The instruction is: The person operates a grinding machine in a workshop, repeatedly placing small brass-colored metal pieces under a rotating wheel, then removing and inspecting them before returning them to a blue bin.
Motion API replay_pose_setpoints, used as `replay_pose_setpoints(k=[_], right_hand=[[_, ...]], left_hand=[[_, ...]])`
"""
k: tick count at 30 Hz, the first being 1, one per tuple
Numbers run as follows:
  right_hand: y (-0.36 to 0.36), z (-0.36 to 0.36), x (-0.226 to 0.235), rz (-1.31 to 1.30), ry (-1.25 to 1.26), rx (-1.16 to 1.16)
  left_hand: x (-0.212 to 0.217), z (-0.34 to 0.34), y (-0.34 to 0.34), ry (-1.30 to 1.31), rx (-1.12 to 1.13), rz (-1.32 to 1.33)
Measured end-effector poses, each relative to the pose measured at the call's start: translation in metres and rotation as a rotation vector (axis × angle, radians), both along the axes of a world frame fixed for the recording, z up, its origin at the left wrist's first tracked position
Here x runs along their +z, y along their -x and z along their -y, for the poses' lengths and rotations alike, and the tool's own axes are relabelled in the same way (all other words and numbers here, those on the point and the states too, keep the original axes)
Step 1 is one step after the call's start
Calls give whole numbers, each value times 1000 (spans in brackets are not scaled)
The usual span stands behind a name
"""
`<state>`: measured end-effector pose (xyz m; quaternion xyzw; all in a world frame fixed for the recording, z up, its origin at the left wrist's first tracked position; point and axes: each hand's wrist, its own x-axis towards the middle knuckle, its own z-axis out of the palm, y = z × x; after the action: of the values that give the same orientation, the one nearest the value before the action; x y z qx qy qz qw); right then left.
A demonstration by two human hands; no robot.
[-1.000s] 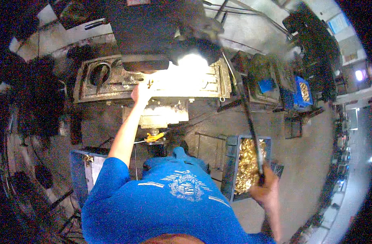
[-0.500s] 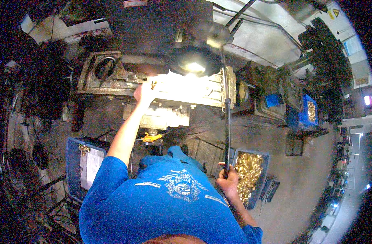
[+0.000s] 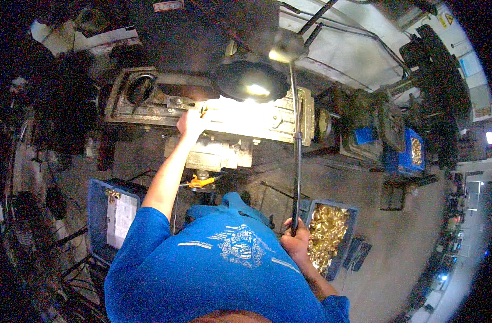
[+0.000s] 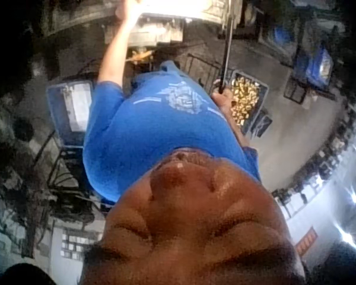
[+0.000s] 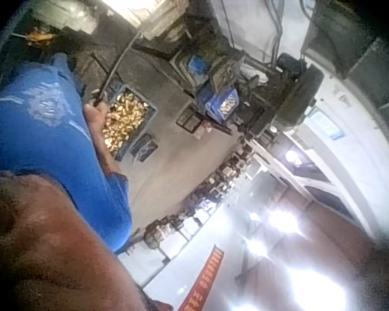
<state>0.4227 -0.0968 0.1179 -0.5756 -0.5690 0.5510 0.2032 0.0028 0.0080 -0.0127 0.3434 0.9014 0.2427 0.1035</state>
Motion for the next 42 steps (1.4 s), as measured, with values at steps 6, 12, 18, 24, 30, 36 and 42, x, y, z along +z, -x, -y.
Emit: replay_pose_setpoints(k=[6,12,18,24,30,36,42], right_hand=[[-3,-1,-25,18,-43,-16],[4,-5,-27,-11,-32,-15],[5,-7,-43,-32,-69,-36],[4,-11,-59,-102,-132,17],[2,-13,-79,-147,-119,-9],[7,-19,-84,-140,-143,14],[9,-20,-94,-248,-53,-37]], left_hand=[[7,1,-4,17,13,24],[9,-1,-5,45,23,13],[6,-3,-7,20,41,-6],[17,-2,-12,34,26,-15],[14,-4,-8,85,47,1],[14,-5,-7,90,63,40],[10,-5,-6,75,63,28]])
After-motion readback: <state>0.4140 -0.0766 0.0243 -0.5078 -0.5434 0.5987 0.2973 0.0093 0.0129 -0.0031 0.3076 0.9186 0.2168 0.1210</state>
